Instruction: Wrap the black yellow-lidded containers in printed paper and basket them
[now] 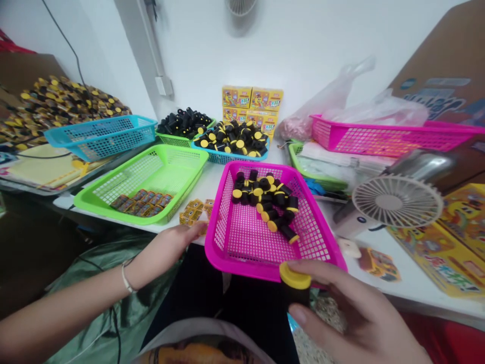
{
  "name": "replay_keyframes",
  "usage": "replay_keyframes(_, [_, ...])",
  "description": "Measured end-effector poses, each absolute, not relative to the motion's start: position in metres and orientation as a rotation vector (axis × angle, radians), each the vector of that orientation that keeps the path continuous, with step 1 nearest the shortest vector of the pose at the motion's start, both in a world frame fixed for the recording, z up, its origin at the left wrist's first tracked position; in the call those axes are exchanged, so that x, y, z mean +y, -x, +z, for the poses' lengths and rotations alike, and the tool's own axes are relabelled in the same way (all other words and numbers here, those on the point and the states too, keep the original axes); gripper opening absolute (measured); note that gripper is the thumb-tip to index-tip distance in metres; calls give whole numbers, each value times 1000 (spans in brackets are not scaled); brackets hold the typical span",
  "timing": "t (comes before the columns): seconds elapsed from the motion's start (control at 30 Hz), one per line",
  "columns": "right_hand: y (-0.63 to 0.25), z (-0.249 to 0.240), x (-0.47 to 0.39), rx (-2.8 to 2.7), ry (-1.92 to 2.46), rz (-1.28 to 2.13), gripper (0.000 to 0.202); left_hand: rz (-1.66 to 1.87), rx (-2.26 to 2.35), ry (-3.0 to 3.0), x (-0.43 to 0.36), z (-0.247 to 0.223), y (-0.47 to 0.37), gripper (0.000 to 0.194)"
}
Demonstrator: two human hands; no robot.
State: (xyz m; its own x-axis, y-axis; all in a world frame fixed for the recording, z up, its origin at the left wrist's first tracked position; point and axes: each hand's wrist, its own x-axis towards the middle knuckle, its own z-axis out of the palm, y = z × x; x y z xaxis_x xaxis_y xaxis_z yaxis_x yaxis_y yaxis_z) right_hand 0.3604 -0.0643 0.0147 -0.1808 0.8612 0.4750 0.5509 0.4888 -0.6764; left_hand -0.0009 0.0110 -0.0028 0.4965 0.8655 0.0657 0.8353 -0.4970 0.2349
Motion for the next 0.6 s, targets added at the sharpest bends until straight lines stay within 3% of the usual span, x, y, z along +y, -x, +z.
replay_keyframes(0.37, [-338, 32, -62, -1934, 1123, 469, 41, 798, 1540, -2317, 0, -17, 13, 44])
replay_keyframes(0.6, [-283, 35, -49, -1711, 905, 675, 39, 1398, 1388, -1915, -45, 4, -8, 20])
